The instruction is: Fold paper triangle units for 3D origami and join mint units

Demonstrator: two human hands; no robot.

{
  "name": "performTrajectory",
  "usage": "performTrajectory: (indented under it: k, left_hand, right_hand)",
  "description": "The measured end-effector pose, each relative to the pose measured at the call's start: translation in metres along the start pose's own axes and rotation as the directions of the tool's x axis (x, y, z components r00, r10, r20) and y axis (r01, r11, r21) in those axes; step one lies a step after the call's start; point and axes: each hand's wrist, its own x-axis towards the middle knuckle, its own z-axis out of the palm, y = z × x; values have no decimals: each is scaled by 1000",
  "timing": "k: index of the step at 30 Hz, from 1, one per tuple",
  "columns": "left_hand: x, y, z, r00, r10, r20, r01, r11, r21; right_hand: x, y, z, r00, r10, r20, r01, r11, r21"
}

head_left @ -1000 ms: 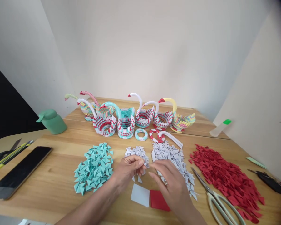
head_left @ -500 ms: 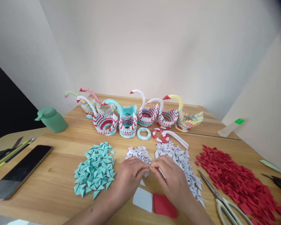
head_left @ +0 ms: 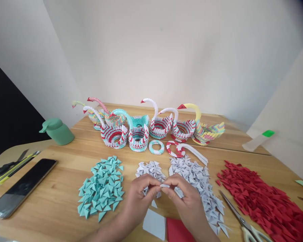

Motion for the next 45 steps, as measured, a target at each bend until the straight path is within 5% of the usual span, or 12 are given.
performTrajectory:
  k: [6, 23, 31, 38, 45]
  left_hand:
    - [-2, 0, 0, 994, 110, 19, -111, 991, 72]
    - [-5, -6, 6, 989, 142, 31, -133, 972, -193]
    - [-7, -8, 7, 996, 65, 57, -58, 992, -114]
    - [-3, -7, 4, 977, 204, 68, -199, 978, -69]
    - [-1, -3, 1, 968, 216, 125, -211, 976, -46]
  right_hand:
    - [-3, -1, -2, 999, -37, -17, 37, 999, -29]
    - [-8, -3, -9, 986, -164, 20, 164, 986, -1]
    - [-9, 0, -8, 990, -141, -20, 141, 990, 26]
    - [-9, 0, -9, 985, -171, 6, 171, 985, -4]
    - [-6, -9, -8, 974, -224, -32, 223, 974, -36]
